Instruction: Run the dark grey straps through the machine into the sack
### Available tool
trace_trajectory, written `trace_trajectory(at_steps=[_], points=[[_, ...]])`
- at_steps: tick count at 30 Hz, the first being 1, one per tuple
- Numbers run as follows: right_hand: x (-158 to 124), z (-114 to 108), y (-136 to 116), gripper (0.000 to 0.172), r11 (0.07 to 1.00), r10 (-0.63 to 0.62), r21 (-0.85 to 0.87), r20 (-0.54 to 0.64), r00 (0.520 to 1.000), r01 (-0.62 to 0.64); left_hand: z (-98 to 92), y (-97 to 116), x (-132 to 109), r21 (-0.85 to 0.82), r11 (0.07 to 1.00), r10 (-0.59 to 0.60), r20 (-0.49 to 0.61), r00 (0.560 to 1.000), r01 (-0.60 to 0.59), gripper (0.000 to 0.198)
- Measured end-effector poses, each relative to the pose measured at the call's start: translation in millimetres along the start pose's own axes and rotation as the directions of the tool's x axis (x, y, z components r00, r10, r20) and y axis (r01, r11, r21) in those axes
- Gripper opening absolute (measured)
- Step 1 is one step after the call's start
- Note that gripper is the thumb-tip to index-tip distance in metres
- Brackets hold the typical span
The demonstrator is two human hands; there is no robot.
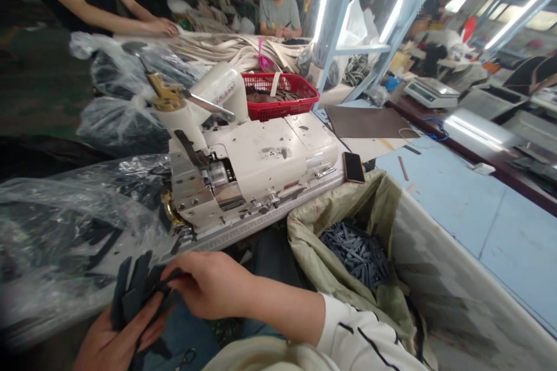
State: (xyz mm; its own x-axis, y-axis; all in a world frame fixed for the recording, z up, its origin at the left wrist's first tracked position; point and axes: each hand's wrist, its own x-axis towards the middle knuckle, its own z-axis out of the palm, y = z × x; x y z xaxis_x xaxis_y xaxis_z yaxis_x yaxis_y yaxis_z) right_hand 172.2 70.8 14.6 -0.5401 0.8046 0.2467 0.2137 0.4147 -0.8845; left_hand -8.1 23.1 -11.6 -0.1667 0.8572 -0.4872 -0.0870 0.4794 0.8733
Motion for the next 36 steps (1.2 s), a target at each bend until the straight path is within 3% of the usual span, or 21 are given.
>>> trace_trajectory(at_steps=[3,5,7,9,10,12,18,22,27,29,32,34,36], points=[[-0.5,0.7,14.3,0.03,0.967,0.119,0.23,-0.037,0.992,-0.107,5.4,10.0,1.2,-0.022,0.998,-0.054,-0.171,0.984,0.051,0.057],[0.8,-1.1,25.9,0.024,0.876,0.273,0.433,-0.085,0.958,-0.211,8.3,18.8,2.9,-0.056,0.998,-0.021,-0.222,0.975,0.009,0.056],[4.1,-7.2,36.1,0.017,0.743,0.438,0.63,-0.198,0.877,-0.228,9.4,27.4,5.7,-0.114,0.99,0.065,-0.192,0.979,-0.088,0.045],[9.4,-16.3,42.6,0.017,0.629,0.558,0.763,-0.308,0.771,-0.151,9.2,34.0,8.7,-0.177,0.97,0.145,-0.128,0.981,-0.167,0.035],[12.3,-20.7,44.3,0.019,0.58,0.601,0.807,-0.331,0.728,-0.112,9.0,36.1,10.1,-0.203,0.961,0.167,-0.104,0.98,-0.185,0.032],[17.7,-26.9,45.2,0.023,0.469,0.663,0.88,-0.291,0.69,-0.08,8.9,37.9,12.3,-0.235,0.954,0.172,-0.081,0.982,-0.187,0.032],[23.7,-19.8,42.8,0.024,0.214,0.725,0.975,-0.115,0.68,-0.063,7.1,32.6,15.5,-0.244,0.953,0.17,-0.057,0.984,-0.179,0.046],[24.5,-15.2,43.5,0.021,0.0,0.722,0.994,0.073,0.688,-0.106,-1.0,30.0,14.8,-0.244,0.952,0.181,-0.049,0.982,-0.188,0.04],[25.7,-17.3,40.8,0.014,-0.212,0.611,0.962,0.266,0.745,-0.17,-11.0,29.0,11.6,-0.259,0.944,0.196,-0.054,0.979,-0.204,0.027],[25.5,-17.3,40.0,0.014,-0.227,0.56,0.953,0.295,0.774,-0.199,-13.4,28.7,10.7,-0.267,0.942,0.196,-0.053,0.979,-0.203,0.025],[24.9,-15.1,39.6,0.02,-0.179,0.529,0.959,0.28,0.801,-0.218,-15.4,28.6,9.4,-0.276,0.939,0.201,-0.05,0.978,-0.207,0.026],[24.6,-13.2,38.4,0.023,-0.072,0.54,0.971,0.232,0.809,-0.23,-16.1,29.0,8.2,-0.28,0.937,0.2,-0.054,0.978,-0.207,0.03],[24.8,-12.0,35.6,0.023,0.115,0.554,0.958,0.159,0.817,-0.264,-17.1,29.8,7.1,-0.283,0.937,0.197,-0.055,0.979,-0.205,0.036]])
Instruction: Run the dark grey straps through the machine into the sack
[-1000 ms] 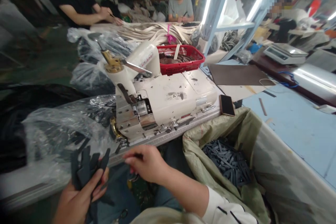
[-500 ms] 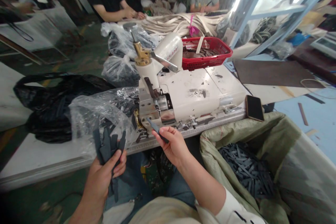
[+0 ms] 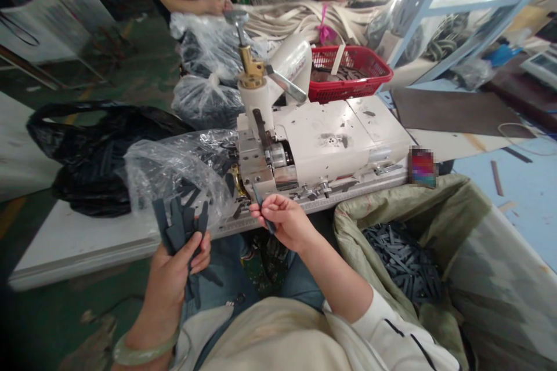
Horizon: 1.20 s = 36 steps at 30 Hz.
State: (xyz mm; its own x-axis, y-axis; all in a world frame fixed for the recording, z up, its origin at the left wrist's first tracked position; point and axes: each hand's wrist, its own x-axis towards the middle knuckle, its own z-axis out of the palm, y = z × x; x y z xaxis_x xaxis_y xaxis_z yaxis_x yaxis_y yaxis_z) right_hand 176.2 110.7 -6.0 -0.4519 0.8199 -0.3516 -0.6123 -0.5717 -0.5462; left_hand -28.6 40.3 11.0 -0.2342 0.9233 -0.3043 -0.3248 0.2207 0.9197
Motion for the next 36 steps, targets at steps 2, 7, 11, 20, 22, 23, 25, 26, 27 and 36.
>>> trace_trajectory(at_steps=[2,7,11,20,22,23,25,26,27,36], points=[[-1.1,3.8,-1.1,0.029,0.978,-0.085,-0.194,-0.018,0.996,0.08,-1.2,1.5,-0.5,-0.003,1.0,0.005,0.005,1.0,-0.005,0.039],[6.1,11.1,-9.3,0.038,0.886,-0.267,-0.424,-0.138,0.954,0.187,-5.5,7.9,0.7,-0.008,0.999,0.031,0.023,0.999,-0.031,0.032],[21.1,11.7,-16.3,0.034,0.837,-0.347,-0.515,-0.238,0.907,0.186,-6.1,15.6,-0.2,-0.01,0.999,0.048,0.028,0.998,-0.048,0.029],[26.7,13.1,-24.4,0.034,0.835,-0.403,-0.484,-0.213,0.89,0.262,-14.2,20.9,-9.7,-0.03,0.998,0.053,-0.014,0.999,-0.053,0.032],[17.6,12.3,-20.2,0.036,0.775,-0.476,-0.558,-0.204,0.855,0.298,-16.8,20.2,-10.4,-0.025,0.998,0.052,-0.011,0.999,-0.053,0.031],[11.9,11.3,-17.1,0.037,0.713,-0.52,-0.631,-0.183,0.835,0.306,-17.6,20.0,-10.6,-0.021,0.998,0.052,-0.01,0.999,-0.053,0.03],[-0.4,7.6,-9.9,0.038,0.476,-0.618,-0.825,-0.066,0.784,0.305,-17.9,19.6,-10.5,-0.013,0.999,0.05,-0.008,0.999,-0.05,0.028],[-6.4,4.8,-6.4,0.036,0.297,-0.658,-0.907,0.031,0.752,0.297,-17.3,19.4,-10.4,-0.01,0.999,0.047,-0.006,0.999,-0.047,0.027],[-12.0,1.4,-3.3,0.033,0.103,-0.679,-0.953,0.142,0.72,0.284,-16.4,19.2,-10.3,-0.011,0.999,0.044,-0.003,0.999,-0.044,0.027],[-36.9,-26.0,-2.1,0.038,-0.401,-0.557,-0.829,0.559,0.614,0.391,-10.2,17.3,-13.2,-0.021,0.999,0.049,0.032,0.998,-0.048,0.032]])
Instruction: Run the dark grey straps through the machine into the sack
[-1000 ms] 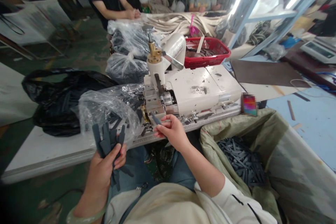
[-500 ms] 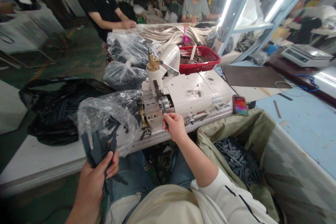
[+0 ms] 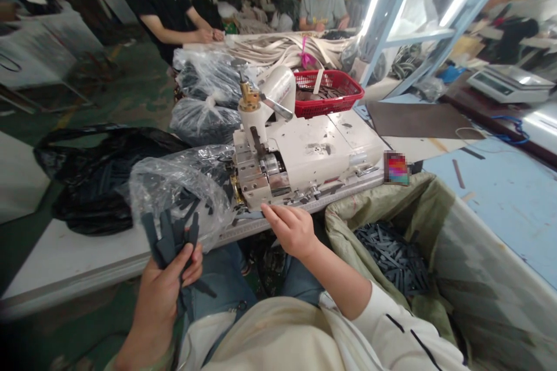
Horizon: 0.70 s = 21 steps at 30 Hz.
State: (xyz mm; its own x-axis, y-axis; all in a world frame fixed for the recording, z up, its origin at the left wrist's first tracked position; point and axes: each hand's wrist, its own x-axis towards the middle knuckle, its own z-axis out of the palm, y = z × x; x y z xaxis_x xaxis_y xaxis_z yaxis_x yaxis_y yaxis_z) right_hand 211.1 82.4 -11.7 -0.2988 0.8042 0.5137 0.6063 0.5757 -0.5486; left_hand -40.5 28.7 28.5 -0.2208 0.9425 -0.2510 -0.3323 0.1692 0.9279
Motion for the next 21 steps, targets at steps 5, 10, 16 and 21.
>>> trace_trajectory(at_steps=[5,10,16,21], points=[[18.0,3.6,-11.1,0.025,0.964,0.187,0.201,-0.035,0.982,-0.176,0.4,7.6,-0.7,0.013,1.0,0.007,-0.01,1.0,-0.007,0.027],[52.0,23.3,-8.7,0.024,0.282,0.592,0.726,0.382,0.709,-0.627,3.7,17.7,0.2,0.004,0.999,0.04,-0.018,0.999,-0.04,0.03],[77.6,28.8,7.0,0.028,0.007,0.645,0.796,0.459,0.611,-0.605,6.7,21.3,-2.9,0.001,0.999,0.052,-0.067,0.996,-0.052,0.033],[86.7,31.5,11.1,0.027,0.04,0.699,0.804,0.402,0.592,-0.593,1.2,21.5,-1.1,0.013,0.999,0.045,-0.053,0.998,-0.045,0.032]])
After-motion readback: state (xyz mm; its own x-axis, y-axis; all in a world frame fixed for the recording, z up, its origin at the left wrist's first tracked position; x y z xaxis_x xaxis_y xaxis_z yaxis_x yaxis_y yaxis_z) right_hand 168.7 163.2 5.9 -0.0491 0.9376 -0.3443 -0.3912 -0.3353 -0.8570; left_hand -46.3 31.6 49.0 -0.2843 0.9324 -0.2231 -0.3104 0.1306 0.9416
